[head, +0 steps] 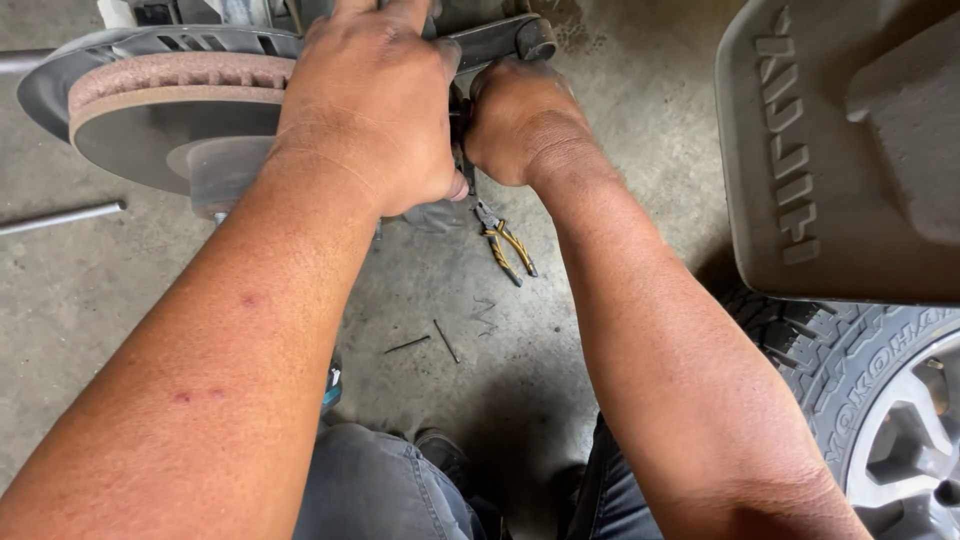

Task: The person removes old brake pads from a vehicle's caliper using a screwdriver and pliers. They then use a hammer to tap the caliper assembly and install new brake pads into the caliper.

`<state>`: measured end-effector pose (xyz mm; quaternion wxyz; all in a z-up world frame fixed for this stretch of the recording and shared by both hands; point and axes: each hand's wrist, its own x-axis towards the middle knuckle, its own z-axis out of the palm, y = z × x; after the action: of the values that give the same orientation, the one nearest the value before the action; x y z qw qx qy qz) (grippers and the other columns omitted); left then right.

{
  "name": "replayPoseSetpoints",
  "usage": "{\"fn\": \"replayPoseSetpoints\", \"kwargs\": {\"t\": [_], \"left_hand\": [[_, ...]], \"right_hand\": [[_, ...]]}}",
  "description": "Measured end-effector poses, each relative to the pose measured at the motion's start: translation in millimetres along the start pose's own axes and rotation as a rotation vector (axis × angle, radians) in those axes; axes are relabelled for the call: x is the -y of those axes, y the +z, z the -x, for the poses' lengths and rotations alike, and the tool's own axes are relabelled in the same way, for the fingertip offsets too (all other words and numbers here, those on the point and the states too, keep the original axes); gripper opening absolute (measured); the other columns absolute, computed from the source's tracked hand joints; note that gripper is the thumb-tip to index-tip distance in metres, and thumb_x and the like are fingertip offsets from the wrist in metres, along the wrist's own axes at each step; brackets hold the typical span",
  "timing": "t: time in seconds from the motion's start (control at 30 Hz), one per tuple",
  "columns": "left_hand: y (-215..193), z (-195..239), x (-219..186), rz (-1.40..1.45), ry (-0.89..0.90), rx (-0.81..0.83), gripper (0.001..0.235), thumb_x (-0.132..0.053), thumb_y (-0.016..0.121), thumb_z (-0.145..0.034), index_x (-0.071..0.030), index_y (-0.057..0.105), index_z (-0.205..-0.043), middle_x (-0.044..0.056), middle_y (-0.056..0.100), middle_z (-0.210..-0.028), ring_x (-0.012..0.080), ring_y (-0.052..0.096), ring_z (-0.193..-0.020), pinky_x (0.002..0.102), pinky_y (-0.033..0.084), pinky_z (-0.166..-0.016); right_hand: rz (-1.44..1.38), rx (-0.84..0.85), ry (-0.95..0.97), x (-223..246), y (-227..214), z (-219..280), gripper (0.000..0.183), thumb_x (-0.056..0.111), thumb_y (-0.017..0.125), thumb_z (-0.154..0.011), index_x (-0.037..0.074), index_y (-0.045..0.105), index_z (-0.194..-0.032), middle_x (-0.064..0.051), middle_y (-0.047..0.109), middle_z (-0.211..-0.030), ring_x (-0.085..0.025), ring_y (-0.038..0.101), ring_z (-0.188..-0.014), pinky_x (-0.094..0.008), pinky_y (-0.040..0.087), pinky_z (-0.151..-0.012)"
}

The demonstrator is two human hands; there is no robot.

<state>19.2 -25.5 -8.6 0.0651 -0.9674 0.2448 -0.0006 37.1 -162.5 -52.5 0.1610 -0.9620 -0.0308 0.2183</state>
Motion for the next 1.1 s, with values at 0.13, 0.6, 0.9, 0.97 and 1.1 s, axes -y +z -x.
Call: {"fn": "replayPoseSetpoints", "kwargs": {"t": [0.13, 0.6, 0.9, 0.97, 1.1], "left_hand": [[-1, -1, 1, 0.010, -0.011, 0.011, 0.082, -0.063, 0.090, -0.043, -0.016, 0.078, -0.109, 0.010, 0.062, -0.122, 0.0414, 0.061, -0.108, 0.054, 0.052, -0.087], [-2, 1, 0, 0.000, 0.012, 0.033, 0.081, -0.065, 0.090, -0.045, -0.019, 0.078, -0.110, 0.012, 0.068, -0.114, 0.0390, 0.063, -0.108, 0.049, 0.050, -0.090], [-12, 8, -2, 0.043, -0.014, 0.035, 0.090, -0.064, 0.091, -0.051, -0.013, 0.072, -0.123, 0.015, 0.049, -0.149, 0.0461, 0.032, -0.136, 0.064, 0.048, -0.093], [-19, 5, -5, 0.081, 0.001, 0.097, 0.087, -0.062, 0.093, -0.054, -0.006, 0.072, -0.117, 0.016, 0.050, -0.143, 0.0455, 0.032, -0.136, 0.064, 0.049, -0.095], [0, 8, 2, -0.015, 0.037, -0.008, 0.085, -0.070, 0.088, -0.050, -0.012, 0.076, -0.111, 0.013, 0.055, -0.136, 0.0444, 0.037, -0.129, 0.054, 0.057, -0.089]], "right_hand": [[0.010, -0.016, -0.021, -1, 5, -3, 0.024, 0.032, 0.067, -0.081, 0.010, 0.075, -0.090, -0.021, 0.074, -0.099, -0.045, 0.067, -0.102, -0.048, 0.056, -0.086], [-0.030, -0.006, 0.054, -1, 11, 4, 0.026, 0.033, 0.065, -0.082, 0.013, 0.073, -0.097, -0.019, 0.073, -0.105, -0.045, 0.066, -0.104, -0.048, 0.055, -0.089], [-0.003, -0.005, -0.046, 1, -6, 7, 0.032, 0.028, 0.058, -0.087, 0.005, 0.074, -0.103, -0.025, 0.072, -0.106, -0.048, 0.066, -0.105, -0.053, 0.056, -0.086], [0.148, 0.134, -0.198, -13, -5, -8, 0.028, 0.029, 0.060, -0.087, 0.007, 0.075, -0.096, -0.019, 0.074, -0.096, -0.042, 0.069, -0.083, -0.048, 0.056, -0.067], [0.275, 0.238, -0.151, -33, 6, -18, 0.030, 0.025, 0.054, -0.088, 0.007, 0.073, -0.102, -0.017, 0.073, -0.110, -0.043, 0.068, -0.101, -0.049, 0.058, -0.076]]}}
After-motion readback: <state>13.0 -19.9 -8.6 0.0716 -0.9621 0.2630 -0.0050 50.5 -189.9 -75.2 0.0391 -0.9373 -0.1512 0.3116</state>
